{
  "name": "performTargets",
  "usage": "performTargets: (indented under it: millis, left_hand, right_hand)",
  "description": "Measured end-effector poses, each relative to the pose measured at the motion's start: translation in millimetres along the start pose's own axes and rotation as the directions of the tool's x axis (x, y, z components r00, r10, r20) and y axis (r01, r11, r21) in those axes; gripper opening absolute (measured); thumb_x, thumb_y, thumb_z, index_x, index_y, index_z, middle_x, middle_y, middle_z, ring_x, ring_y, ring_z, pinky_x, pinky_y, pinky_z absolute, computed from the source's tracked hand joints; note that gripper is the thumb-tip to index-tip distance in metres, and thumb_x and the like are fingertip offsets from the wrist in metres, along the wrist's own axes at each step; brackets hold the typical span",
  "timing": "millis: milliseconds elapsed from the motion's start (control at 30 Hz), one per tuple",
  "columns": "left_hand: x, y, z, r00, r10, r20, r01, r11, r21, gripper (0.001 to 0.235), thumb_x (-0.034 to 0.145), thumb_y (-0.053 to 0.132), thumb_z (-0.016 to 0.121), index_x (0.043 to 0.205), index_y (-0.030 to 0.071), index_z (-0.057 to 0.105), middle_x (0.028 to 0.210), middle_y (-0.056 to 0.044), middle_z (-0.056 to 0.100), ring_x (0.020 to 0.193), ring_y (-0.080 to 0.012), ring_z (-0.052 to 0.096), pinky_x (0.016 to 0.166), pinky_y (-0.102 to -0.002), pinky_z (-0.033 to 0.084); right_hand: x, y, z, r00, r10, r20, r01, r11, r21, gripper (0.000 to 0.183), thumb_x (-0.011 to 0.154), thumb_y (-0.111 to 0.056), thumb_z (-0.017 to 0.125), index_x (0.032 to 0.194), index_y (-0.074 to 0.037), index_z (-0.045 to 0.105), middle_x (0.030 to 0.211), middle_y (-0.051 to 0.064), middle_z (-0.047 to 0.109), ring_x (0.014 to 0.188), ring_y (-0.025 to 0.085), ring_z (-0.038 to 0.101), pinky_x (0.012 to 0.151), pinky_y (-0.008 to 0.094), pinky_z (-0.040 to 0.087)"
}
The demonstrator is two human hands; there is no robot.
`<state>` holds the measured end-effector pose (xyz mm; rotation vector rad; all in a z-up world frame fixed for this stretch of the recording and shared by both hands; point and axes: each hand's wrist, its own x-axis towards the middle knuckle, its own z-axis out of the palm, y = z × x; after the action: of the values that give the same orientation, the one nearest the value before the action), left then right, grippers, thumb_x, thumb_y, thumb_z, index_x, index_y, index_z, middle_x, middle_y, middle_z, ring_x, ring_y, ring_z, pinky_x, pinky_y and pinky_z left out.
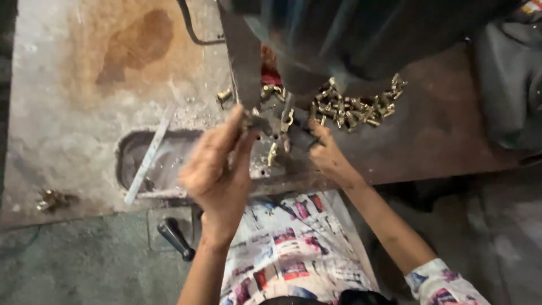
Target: Processing small brass metal fittings at a workbench using a machine and lubricant paste.
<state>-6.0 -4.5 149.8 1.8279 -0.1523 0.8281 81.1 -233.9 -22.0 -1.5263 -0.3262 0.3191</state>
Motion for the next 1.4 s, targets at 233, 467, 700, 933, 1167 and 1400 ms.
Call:
performTargets:
  millis: [233, 467, 700, 933, 1167, 1400]
  left_hand:
    - [-19, -36, 26, 0.981, 0.164, 0.104, -0.149, 0.980, -0.132, 0.047, 0.090, -0.011, 0.072, 0.133, 0.008, 0.067, 0.124, -0.017, 0.072, 0.112, -0.0289, 0.073, 0.093, -0.037, 0.063]
    - [-19, -34, 17, 0.997, 0.057, 0.058, -0.065, 0.987, 0.146, 0.046, 0.094, -0.010, 0.075, 0.133, 0.013, 0.070, 0.118, -0.009, 0.075, 0.104, -0.0190, 0.076, 0.091, -0.031, 0.062]
    - [2, -3, 11, 0.959, 0.216, -0.182, -0.229, 0.972, -0.053, 0.045, 0.093, -0.002, 0.077, 0.132, 0.019, 0.067, 0.121, -0.002, 0.073, 0.103, -0.0176, 0.076, 0.083, -0.028, 0.064]
    - [-13, -59, 15, 0.973, 0.150, 0.175, -0.178, 0.971, 0.160, 0.038, 0.098, -0.003, 0.068, 0.133, 0.012, 0.068, 0.119, -0.010, 0.070, 0.106, -0.0255, 0.072, 0.089, -0.036, 0.060]
    - [-28, -90, 16, 0.853, -0.154, 0.499, -0.132, 0.861, 0.491, 0.040, 0.085, 0.005, 0.066, 0.121, 0.019, 0.074, 0.113, -0.003, 0.071, 0.105, -0.0273, 0.067, 0.079, -0.041, 0.056]
    - [-43, -76, 7, 0.942, -0.163, 0.292, 0.020, 0.898, 0.439, 0.035, 0.088, 0.008, 0.070, 0.123, 0.014, 0.073, 0.116, -0.005, 0.070, 0.105, -0.0279, 0.067, 0.083, -0.041, 0.056]
  right_hand:
    - [2, 22, 29, 0.991, -0.042, -0.124, 0.068, 0.974, 0.214, 0.038, 0.102, 0.006, 0.058, 0.138, -0.003, 0.058, 0.122, 0.006, 0.064, 0.111, 0.015, 0.062, 0.097, 0.032, 0.054]
    - [-9, 6, 7, 0.996, 0.046, -0.080, -0.035, 0.991, 0.130, 0.047, 0.091, 0.007, 0.053, 0.135, -0.004, 0.063, 0.114, 0.001, 0.071, 0.103, 0.013, 0.068, 0.094, 0.031, 0.056]
    - [4, 16, 20, 0.959, -0.262, -0.107, 0.246, 0.959, -0.140, 0.046, 0.099, -0.001, 0.063, 0.144, -0.001, 0.054, 0.135, 0.008, 0.060, 0.122, 0.015, 0.059, 0.106, 0.031, 0.050]
    - [-18, 8, 8, 0.956, 0.284, -0.074, -0.254, 0.927, 0.276, 0.056, 0.092, -0.006, 0.057, 0.147, -0.005, 0.047, 0.131, 0.010, 0.063, 0.116, 0.017, 0.062, 0.104, 0.033, 0.051]
    - [-16, 3, -87, 0.972, 0.176, 0.156, 0.044, 0.517, -0.855, 0.056, 0.078, -0.003, 0.059, 0.134, -0.003, 0.060, 0.121, 0.020, 0.065, 0.122, 0.035, 0.059, 0.110, 0.041, 0.043]
    - [-12, -57, -6, 0.921, -0.165, 0.353, 0.389, 0.448, -0.805, 0.043, 0.071, 0.007, 0.054, 0.111, -0.001, 0.068, 0.111, 0.022, 0.068, 0.132, 0.042, 0.053, 0.107, 0.046, 0.045]
